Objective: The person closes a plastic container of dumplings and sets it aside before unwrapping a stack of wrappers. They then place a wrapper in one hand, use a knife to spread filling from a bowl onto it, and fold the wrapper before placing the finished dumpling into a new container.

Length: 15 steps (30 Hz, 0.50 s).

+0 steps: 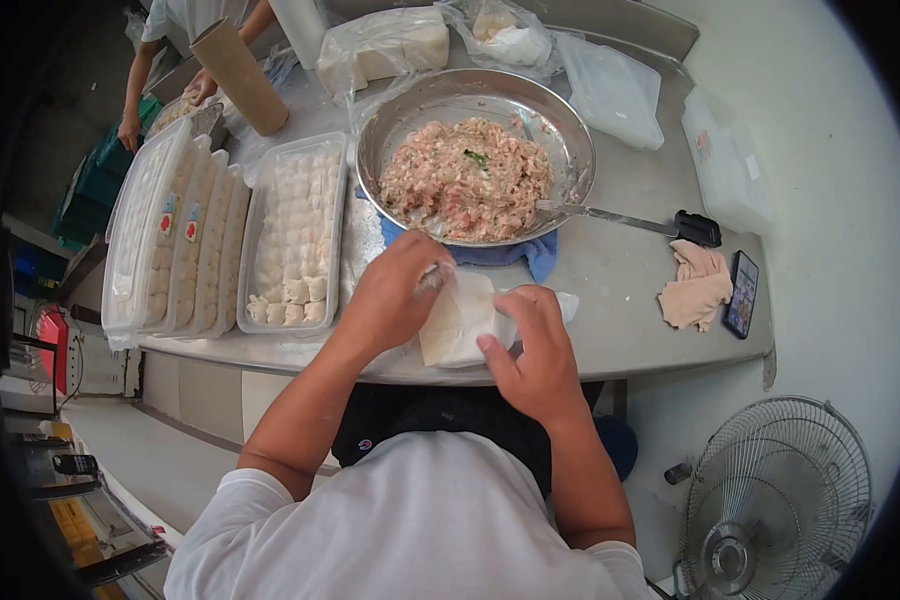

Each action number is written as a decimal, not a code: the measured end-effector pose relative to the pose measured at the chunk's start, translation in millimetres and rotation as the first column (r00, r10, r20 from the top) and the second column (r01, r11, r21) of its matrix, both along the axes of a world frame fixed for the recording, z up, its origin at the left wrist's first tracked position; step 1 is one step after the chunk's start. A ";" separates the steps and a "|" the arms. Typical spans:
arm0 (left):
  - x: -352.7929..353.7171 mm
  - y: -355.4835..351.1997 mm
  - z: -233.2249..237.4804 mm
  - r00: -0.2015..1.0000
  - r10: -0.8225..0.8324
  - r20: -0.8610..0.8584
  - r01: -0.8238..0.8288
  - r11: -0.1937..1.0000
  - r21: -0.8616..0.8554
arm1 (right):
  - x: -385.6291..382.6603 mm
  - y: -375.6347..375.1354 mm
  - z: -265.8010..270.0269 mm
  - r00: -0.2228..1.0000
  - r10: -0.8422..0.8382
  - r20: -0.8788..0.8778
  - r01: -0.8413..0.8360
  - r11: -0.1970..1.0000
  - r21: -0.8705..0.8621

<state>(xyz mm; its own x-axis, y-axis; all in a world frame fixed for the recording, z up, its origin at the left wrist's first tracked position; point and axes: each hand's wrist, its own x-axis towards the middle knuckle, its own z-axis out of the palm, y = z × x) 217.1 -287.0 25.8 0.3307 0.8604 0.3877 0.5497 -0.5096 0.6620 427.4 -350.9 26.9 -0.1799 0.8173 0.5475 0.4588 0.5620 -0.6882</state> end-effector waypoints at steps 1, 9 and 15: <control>0.4 -0.8 -2.1 1.000 0.006 -0.001 -0.006 1.000 0.003 | -2.7 3.2 -10.0 0.998 -0.066 0.003 0.066 0.992 -0.110; -3.0 -19.2 -22.4 0.975 -0.188 0.119 0.195 0.979 -0.051 | 39.9 -17.4 -42.7 0.962 0.122 0.244 -0.098 0.989 -0.107; -1.5 -17.3 -18.9 0.981 -0.139 -0.131 0.138 0.990 -0.020 | 47.4 -17.0 -28.2 0.963 0.130 0.235 -0.077 0.972 -0.221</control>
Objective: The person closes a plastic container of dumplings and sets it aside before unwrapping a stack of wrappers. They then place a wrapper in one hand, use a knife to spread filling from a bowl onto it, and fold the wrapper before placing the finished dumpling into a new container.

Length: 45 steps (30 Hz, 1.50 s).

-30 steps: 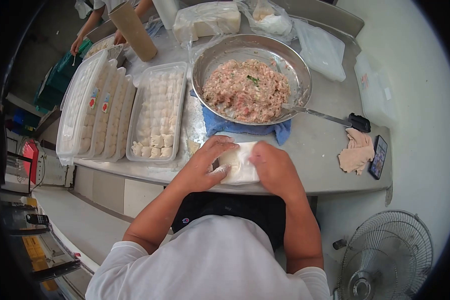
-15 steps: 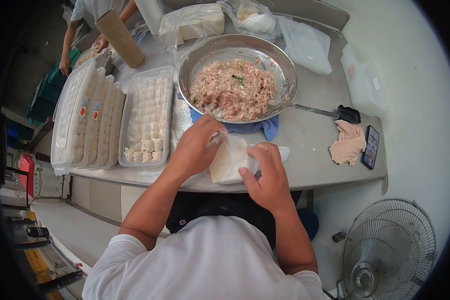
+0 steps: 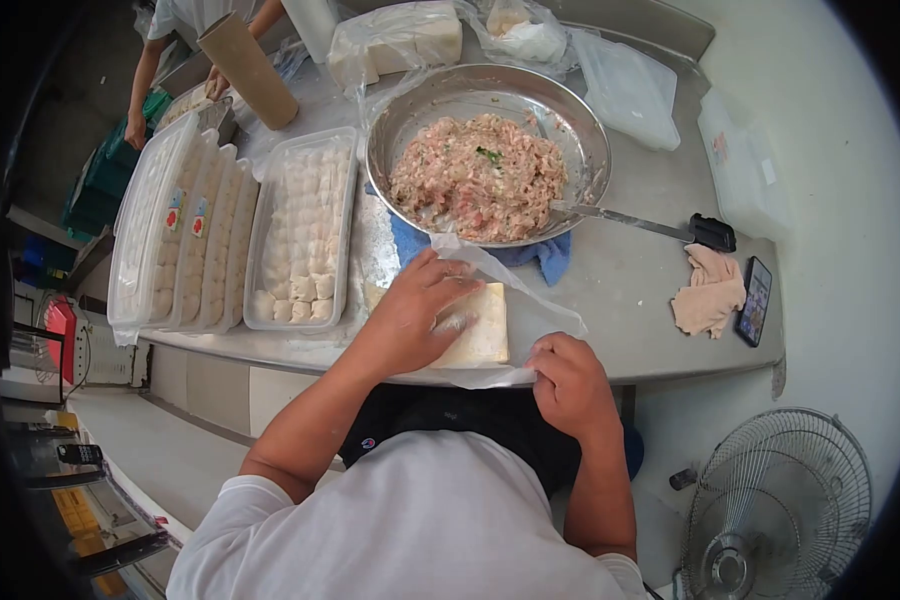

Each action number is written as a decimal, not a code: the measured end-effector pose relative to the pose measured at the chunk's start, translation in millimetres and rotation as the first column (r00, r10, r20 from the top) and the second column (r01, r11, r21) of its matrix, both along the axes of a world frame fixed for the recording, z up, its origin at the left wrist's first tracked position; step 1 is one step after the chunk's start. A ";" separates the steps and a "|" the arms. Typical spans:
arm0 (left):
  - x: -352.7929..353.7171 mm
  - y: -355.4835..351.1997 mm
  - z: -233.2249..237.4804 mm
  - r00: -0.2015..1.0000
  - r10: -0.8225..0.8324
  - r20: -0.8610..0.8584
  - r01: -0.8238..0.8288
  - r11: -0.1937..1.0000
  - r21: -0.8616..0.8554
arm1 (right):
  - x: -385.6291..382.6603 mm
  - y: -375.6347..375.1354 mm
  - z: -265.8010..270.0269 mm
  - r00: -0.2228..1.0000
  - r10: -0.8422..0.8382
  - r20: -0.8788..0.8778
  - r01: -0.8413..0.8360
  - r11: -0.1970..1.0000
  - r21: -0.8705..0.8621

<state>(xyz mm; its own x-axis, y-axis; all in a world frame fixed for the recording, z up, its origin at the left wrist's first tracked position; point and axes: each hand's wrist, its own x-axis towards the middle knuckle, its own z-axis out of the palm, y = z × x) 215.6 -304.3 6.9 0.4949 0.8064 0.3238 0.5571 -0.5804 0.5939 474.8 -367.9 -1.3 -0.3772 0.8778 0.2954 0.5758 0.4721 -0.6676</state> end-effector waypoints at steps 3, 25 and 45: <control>2.4 0.9 3.0 0.999 -0.010 -0.046 0.009 1.000 -0.019 | -7.6 1.9 2.5 0.999 0.029 -0.021 -0.029 1.000 -0.002; -5.9 4.2 -21.1 0.941 -0.160 0.300 0.096 0.971 0.217 | -24.8 50.5 -31.6 0.947 -0.102 -0.304 0.004 0.952 -0.306; 0.1 5.0 -3.8 0.997 -0.039 -0.065 0.050 0.981 0.185 | -15.9 16.6 -12.4 0.990 0.053 -0.129 -0.092 0.944 -0.316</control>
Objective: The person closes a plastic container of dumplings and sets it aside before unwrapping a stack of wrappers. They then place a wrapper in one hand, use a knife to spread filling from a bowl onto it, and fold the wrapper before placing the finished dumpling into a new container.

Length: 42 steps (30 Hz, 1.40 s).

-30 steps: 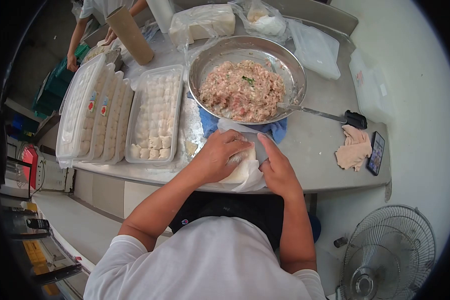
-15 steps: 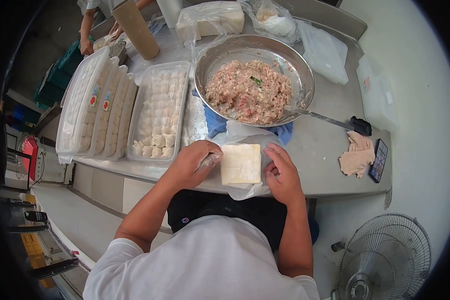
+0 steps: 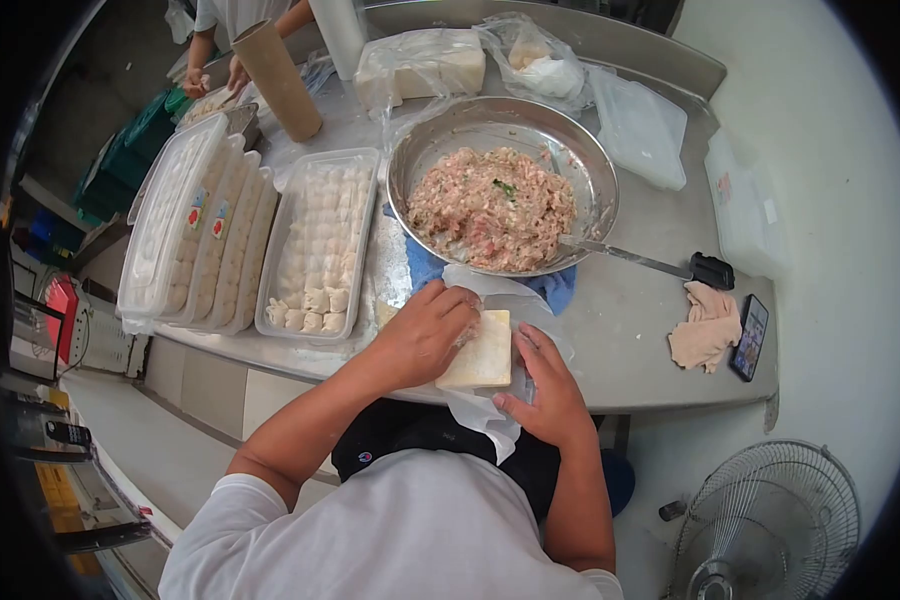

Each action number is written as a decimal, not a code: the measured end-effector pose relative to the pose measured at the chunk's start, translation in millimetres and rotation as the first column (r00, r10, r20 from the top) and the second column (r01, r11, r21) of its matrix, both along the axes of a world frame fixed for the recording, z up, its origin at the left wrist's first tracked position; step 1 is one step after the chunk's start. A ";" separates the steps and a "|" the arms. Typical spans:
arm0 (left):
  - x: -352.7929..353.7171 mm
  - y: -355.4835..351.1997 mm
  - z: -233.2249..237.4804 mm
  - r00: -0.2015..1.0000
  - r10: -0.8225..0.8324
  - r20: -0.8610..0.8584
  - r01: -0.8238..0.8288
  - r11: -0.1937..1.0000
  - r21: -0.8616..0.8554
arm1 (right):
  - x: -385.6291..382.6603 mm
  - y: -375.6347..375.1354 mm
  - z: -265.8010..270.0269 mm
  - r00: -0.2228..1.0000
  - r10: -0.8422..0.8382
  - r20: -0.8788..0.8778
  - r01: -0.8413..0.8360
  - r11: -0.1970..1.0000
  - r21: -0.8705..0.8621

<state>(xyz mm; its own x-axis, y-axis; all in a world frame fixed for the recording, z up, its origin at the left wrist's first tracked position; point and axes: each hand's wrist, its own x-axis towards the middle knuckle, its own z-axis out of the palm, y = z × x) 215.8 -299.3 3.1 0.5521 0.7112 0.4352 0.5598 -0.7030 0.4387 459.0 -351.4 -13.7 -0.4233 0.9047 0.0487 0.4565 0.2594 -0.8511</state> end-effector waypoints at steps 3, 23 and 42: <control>-0.4 0.8 7.8 1.000 -0.015 0.019 0.015 1.000 -0.004 | -7.1 0.2 1.4 0.999 -0.043 0.001 0.043 0.999 -0.023; -56.6 -13.6 58.4 0.936 -0.064 -0.346 -0.046 0.953 -0.299 | -11.0 6.4 3.1 0.998 -0.060 0.037 0.057 0.995 0.078; -15.0 -4.4 -29.4 0.860 0.390 0.330 -0.159 0.818 -0.552 | 33.0 24.6 14.6 0.874 -0.064 0.482 -0.104 0.944 0.314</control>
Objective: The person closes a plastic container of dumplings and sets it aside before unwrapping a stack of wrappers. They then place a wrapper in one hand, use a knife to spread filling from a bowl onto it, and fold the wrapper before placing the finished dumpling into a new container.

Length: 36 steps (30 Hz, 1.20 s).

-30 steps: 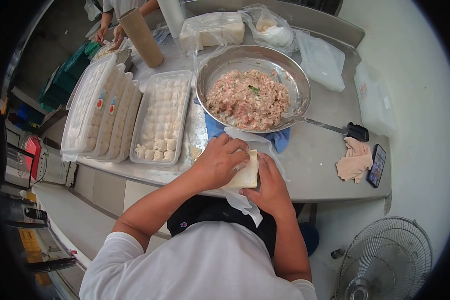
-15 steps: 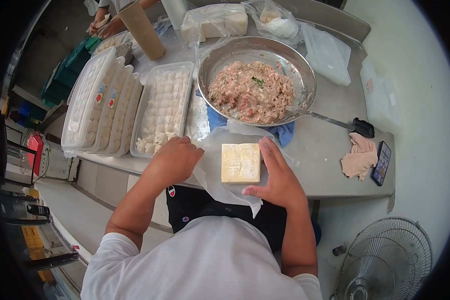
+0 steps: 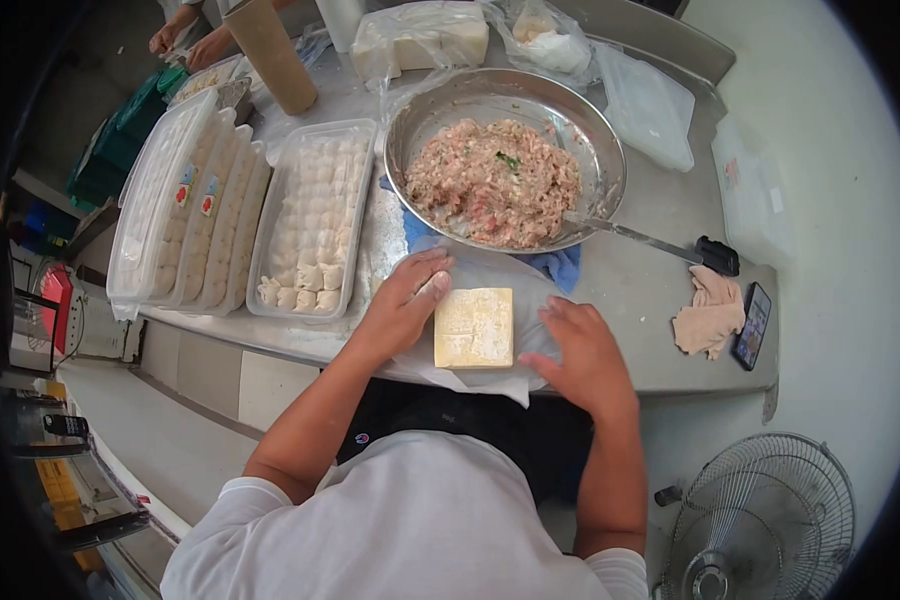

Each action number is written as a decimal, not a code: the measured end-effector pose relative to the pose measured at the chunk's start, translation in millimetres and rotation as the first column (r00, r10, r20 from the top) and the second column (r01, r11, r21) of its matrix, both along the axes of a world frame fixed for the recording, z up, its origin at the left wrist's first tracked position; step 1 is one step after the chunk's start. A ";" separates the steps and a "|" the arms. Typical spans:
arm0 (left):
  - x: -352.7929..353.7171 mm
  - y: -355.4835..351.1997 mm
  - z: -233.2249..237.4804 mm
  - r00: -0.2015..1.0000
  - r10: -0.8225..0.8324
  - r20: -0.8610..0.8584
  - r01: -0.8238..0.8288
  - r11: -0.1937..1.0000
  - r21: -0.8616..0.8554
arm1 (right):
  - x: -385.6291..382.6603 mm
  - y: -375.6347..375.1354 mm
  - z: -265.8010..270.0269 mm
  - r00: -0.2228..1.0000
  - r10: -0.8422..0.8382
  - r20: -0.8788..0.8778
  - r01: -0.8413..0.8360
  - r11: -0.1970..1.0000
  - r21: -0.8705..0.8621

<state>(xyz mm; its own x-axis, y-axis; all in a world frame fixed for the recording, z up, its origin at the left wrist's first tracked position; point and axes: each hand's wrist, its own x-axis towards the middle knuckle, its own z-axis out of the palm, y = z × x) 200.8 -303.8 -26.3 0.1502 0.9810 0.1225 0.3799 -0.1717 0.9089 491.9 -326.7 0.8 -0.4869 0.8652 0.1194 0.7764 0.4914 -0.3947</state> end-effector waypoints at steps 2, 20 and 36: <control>1.4 -7.0 22.4 0.995 -0.043 -0.091 0.051 0.995 0.086 | 9.6 18.4 21.7 0.999 0.036 -0.021 -0.030 0.970 0.242; 32.0 -10.1 39.7 0.738 -0.136 -0.661 0.434 0.845 0.311 | 11.1 69.5 151.2 0.832 -0.144 0.535 -0.104 0.908 0.406; 34.2 -29.9 42.5 0.870 -0.284 -0.403 0.390 0.897 0.210 | -1.6 104.2 129.9 0.911 0.112 0.397 -0.214 0.951 0.223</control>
